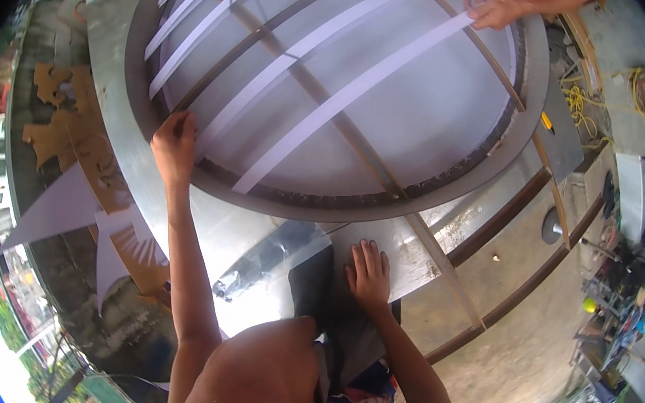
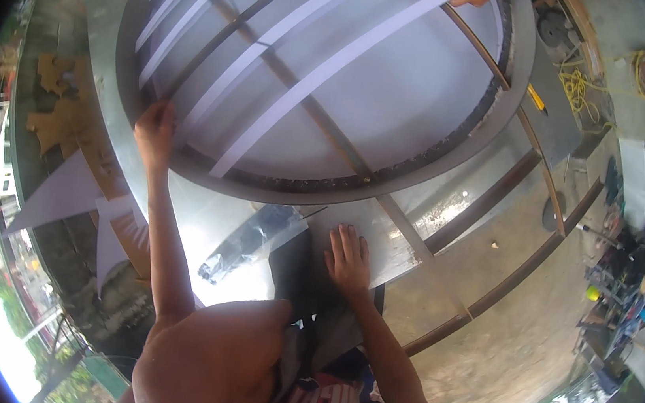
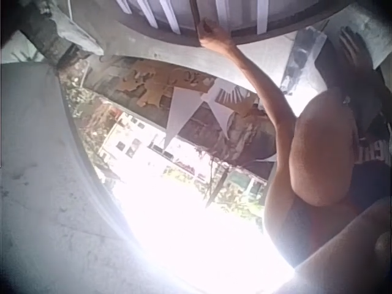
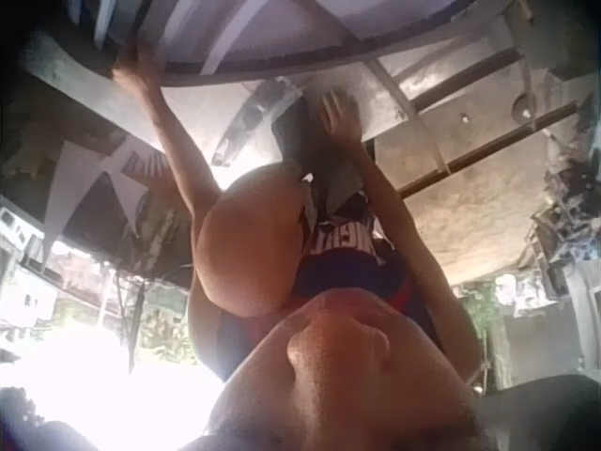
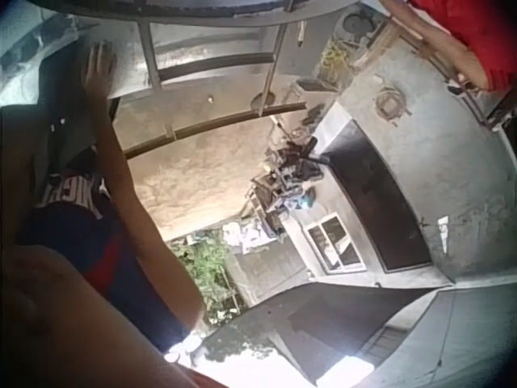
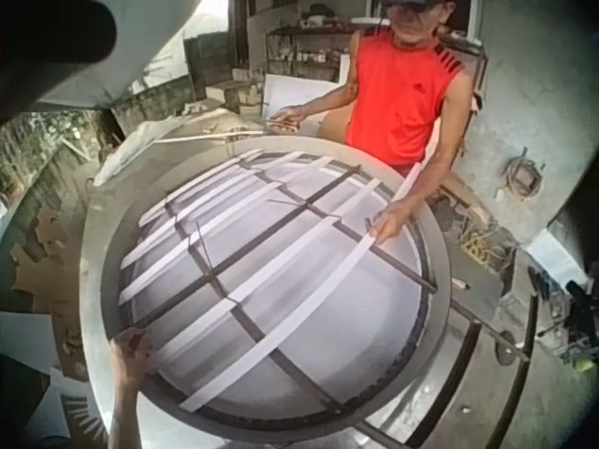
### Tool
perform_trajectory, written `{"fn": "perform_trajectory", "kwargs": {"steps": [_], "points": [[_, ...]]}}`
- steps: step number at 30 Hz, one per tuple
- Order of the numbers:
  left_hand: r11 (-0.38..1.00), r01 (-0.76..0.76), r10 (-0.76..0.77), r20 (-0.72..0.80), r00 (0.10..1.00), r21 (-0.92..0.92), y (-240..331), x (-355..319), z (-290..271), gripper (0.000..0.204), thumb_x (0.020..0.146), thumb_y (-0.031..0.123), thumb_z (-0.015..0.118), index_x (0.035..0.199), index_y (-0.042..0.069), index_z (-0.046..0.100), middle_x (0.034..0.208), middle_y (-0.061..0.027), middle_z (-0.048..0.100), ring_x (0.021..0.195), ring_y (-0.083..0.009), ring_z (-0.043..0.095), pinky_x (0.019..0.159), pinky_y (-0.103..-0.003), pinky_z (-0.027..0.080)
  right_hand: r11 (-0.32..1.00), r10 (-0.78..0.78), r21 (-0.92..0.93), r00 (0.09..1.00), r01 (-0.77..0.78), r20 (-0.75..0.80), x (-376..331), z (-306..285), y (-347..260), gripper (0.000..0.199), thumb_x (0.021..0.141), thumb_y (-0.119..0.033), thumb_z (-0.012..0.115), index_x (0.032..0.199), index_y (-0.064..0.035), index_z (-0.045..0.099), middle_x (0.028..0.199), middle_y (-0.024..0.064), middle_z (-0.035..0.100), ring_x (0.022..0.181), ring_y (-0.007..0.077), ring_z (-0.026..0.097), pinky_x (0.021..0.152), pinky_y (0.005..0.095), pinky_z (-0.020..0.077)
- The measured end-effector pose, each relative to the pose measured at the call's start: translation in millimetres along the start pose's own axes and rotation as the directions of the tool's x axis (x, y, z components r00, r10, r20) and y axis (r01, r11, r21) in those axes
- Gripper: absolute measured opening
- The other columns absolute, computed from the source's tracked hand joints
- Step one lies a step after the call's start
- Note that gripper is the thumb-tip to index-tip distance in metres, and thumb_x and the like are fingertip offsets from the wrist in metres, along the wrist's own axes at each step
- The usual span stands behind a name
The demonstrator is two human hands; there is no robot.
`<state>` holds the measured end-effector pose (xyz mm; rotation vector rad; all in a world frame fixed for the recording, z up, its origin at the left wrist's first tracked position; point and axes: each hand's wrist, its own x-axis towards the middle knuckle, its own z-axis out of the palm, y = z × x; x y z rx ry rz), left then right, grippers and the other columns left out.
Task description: Assembling a circular metal sign frame by adhering white support strips across the internal structure.
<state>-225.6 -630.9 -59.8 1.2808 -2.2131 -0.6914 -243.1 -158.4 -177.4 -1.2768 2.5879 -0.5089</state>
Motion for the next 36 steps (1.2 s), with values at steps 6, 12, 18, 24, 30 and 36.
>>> {"fn": "perform_trajectory", "kwargs": {"steps": [6,12,18,24,30,36], "points": [[0.999,-0.008,0.007,-0.011,1.000,-0.031,-9.2,2.6,3.8,0.019,0.095,0.019,0.069,0.100,0.001,0.076,0.069,-0.0078,0.070,0.059,-0.0148,0.067,0.055,-0.031,0.050,0.999,0.038,-0.026,0.999,-0.038,-0.011,-0.1,-0.7,-4.0,0.051,0.100,-0.036,0.060,0.145,-0.0118,0.055,0.154,0.0120,0.049,0.142,0.0288,0.048,0.114,0.0518,0.0393],[0.999,-0.039,0.039,-0.030,0.999,-0.013,-9.1,0.9,4.5,0.018,0.096,0.017,0.069,0.099,0.001,0.075,0.066,-0.0065,0.068,0.053,-0.0125,0.061,0.050,-0.031,0.047,0.995,0.007,-0.097,1.000,-0.008,-0.003,0.2,-5.2,-5.2,0.050,0.101,-0.038,0.059,0.143,-0.0117,0.057,0.152,0.0117,0.051,0.142,0.0284,0.048,0.114,0.0513,0.0401],[0.999,-0.034,0.033,-0.039,0.999,-0.023,-5.4,0.0,3.4,0.019,0.096,0.018,0.069,0.097,0.000,0.075,0.066,-0.0056,0.068,0.054,-0.0124,0.062,0.050,-0.030,0.047,0.994,0.005,-0.113,1.000,-0.009,-0.031,-1.7,-2.2,-5.2,0.050,0.100,-0.039,0.060,0.142,-0.0130,0.058,0.152,0.0105,0.052,0.142,0.0272,0.048,0.114,0.0507,0.0398],[0.999,-0.017,0.017,-0.020,1.000,-0.044,-6.7,2.9,1.7,0.019,0.096,0.019,0.070,0.098,0.000,0.075,0.069,-0.0058,0.069,0.056,-0.0126,0.062,0.052,-0.030,0.048,0.992,0.009,-0.127,1.000,-0.011,-0.014,-2.5,-2.1,-5.7,0.049,0.100,-0.040,0.060,0.142,-0.0137,0.059,0.153,0.0090,0.051,0.143,0.0268,0.047,0.115,0.0505,0.0391],[0.999,-0.047,0.046,-0.046,0.998,-0.015,-5.6,1.9,0.5,0.020,0.096,0.019,0.069,0.099,0.000,0.076,0.069,-0.0057,0.069,0.056,-0.0132,0.063,0.052,-0.030,0.049,0.993,0.014,-0.117,0.999,-0.017,-0.029,-3.3,0.8,-5.5,0.049,0.100,-0.040,0.059,0.142,-0.0138,0.058,0.154,0.0094,0.050,0.144,0.0271,0.045,0.115,0.0508,0.0385],[0.999,-0.039,0.038,-0.051,0.998,-0.017,-5.1,1.1,2.5,0.020,0.096,0.019,0.069,0.099,0.000,0.076,0.068,-0.0058,0.069,0.056,-0.0125,0.063,0.052,-0.029,0.049,0.991,0.001,-0.135,1.000,-0.003,-0.020,-3.5,0.5,-5.0,0.050,0.100,-0.040,0.059,0.143,-0.0134,0.057,0.154,0.0098,0.050,0.144,0.0275,0.045,0.115,0.0510,0.0388]]}}
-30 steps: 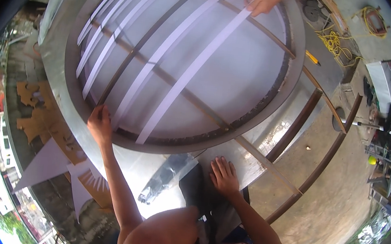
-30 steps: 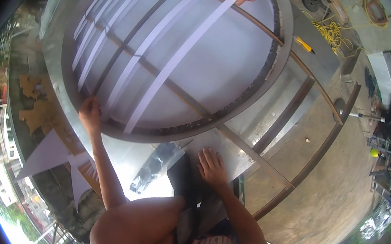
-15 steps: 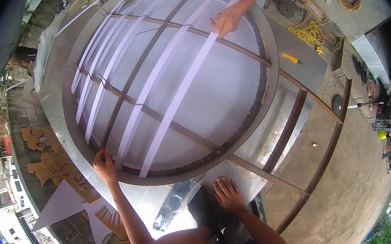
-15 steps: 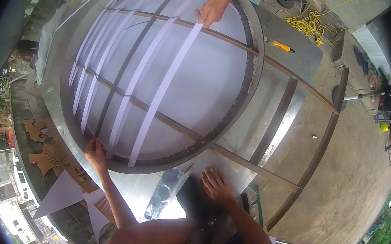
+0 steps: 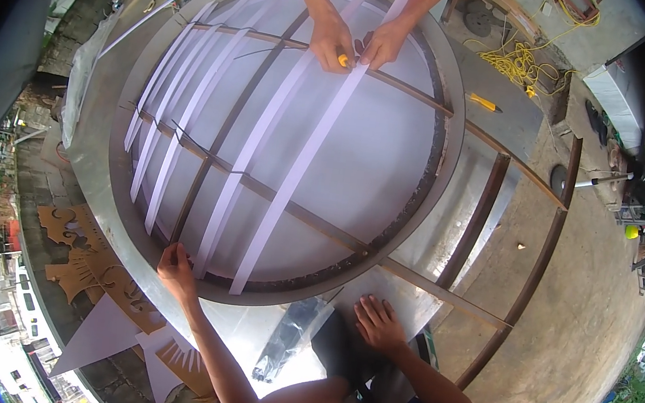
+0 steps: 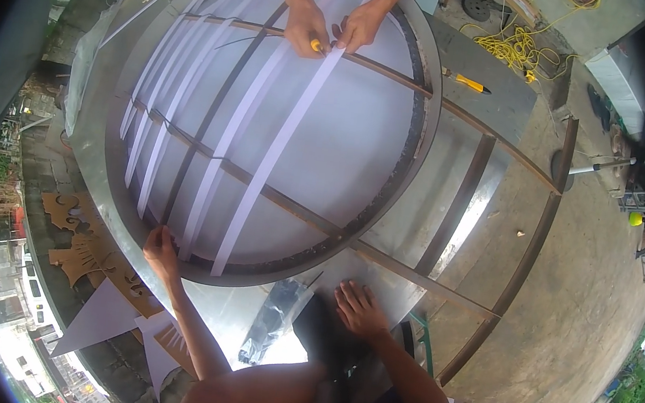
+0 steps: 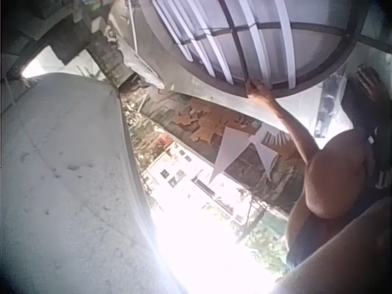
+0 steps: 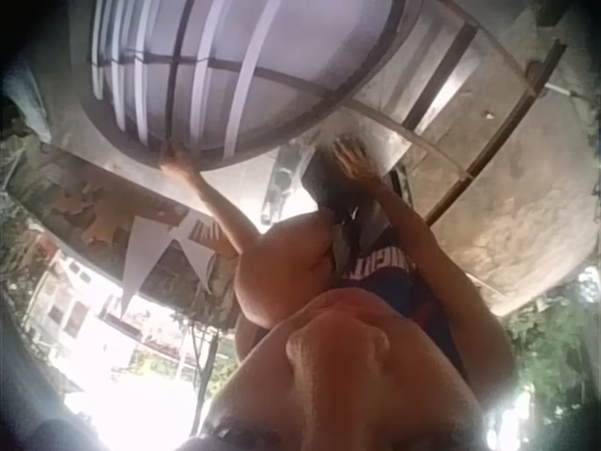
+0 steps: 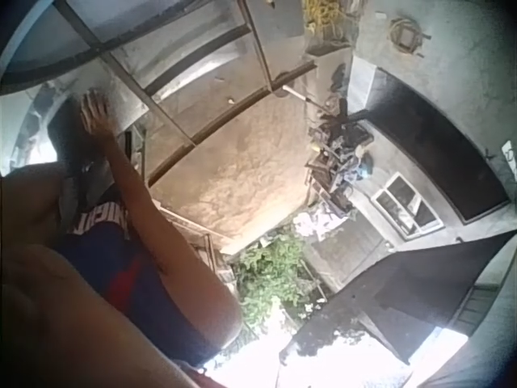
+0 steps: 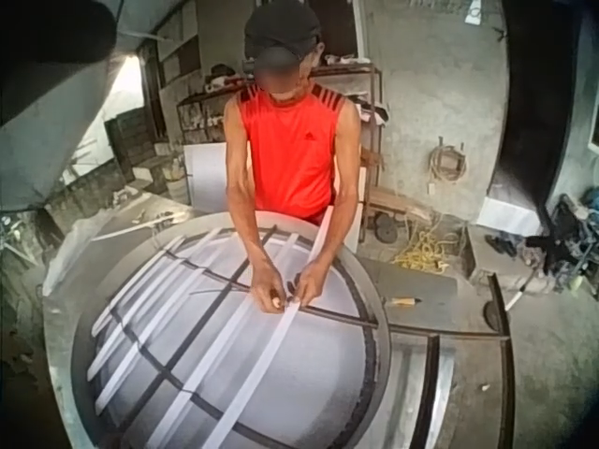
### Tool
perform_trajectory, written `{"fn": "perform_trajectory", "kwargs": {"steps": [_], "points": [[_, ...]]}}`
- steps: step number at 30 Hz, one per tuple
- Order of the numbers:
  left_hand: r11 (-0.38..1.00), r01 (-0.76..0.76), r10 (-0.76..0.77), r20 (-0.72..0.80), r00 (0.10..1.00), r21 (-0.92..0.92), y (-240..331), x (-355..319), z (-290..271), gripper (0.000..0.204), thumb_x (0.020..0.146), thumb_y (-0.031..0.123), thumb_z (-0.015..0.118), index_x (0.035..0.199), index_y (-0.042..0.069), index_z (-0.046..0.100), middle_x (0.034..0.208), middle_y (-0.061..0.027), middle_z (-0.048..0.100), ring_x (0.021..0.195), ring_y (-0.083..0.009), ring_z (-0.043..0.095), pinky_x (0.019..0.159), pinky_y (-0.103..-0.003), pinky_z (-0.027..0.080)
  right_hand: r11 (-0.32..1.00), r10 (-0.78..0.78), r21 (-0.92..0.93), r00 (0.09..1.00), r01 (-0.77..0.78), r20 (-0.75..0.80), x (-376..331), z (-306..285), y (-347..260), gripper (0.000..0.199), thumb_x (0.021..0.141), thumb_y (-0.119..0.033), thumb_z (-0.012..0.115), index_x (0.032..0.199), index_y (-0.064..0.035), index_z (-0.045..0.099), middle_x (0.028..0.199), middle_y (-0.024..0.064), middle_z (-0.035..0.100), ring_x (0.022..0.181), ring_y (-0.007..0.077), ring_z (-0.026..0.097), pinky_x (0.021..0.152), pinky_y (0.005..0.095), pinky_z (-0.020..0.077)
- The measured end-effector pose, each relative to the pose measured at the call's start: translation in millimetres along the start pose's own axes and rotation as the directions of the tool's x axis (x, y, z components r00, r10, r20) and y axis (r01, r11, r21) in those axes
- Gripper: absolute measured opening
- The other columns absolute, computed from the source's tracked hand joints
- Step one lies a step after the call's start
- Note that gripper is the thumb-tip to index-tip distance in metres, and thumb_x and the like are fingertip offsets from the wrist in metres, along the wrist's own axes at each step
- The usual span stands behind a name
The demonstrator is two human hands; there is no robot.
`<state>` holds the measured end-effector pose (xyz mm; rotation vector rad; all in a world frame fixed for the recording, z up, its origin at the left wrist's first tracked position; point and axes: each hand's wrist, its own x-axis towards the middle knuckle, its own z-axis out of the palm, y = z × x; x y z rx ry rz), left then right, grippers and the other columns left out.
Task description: Assembling a circular metal sign frame by adhering white support strips across the internal structure.
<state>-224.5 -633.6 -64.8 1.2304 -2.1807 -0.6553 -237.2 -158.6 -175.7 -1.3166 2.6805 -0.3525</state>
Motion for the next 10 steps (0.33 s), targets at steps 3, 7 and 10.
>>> {"fn": "perform_trajectory", "kwargs": {"steps": [3,7,10], "points": [[0.999,0.040,-0.039,0.025,0.999,-0.014,-3.4,1.8,0.8,0.020,0.096,0.018,0.069,0.098,0.000,0.076,0.068,-0.0059,0.069,0.056,-0.0124,0.063,0.052,-0.029,0.049,1.000,0.005,0.008,1.000,-0.004,-0.024,0.1,1.2,0.4,0.051,0.100,-0.040,0.059,0.143,-0.0133,0.057,0.154,0.0096,0.050,0.143,0.0273,0.046,0.115,0.0508,0.0391],[1.000,0.027,-0.027,0.040,0.999,0.001,-4.3,3.3,1.4,0.020,0.096,0.019,0.069,0.099,0.000,0.076,0.068,-0.0059,0.069,0.056,-0.0124,0.063,0.052,-0.029,0.049,1.000,-0.001,-0.012,1.000,0.001,-0.013,1.0,-0.6,0.5,0.051,0.099,-0.041,0.061,0.142,-0.0136,0.057,0.154,0.0093,0.049,0.142,0.0268,0.047,0.115,0.0502,0.0390],[0.999,0.043,-0.043,0.050,0.998,-0.005,-6.2,1.9,0.6,0.020,0.096,0.019,0.070,0.099,0.000,0.076,0.068,-0.0059,0.070,0.056,-0.0125,0.063,0.052,-0.029,0.049,1.000,0.001,-0.017,1.000,-0.001,-0.007,1.0,-1.6,0.0,0.051,0.098,-0.041,0.061,0.142,-0.0144,0.057,0.154,0.0093,0.049,0.142,0.0265,0.047,0.115,0.0501,0.0384]]}}
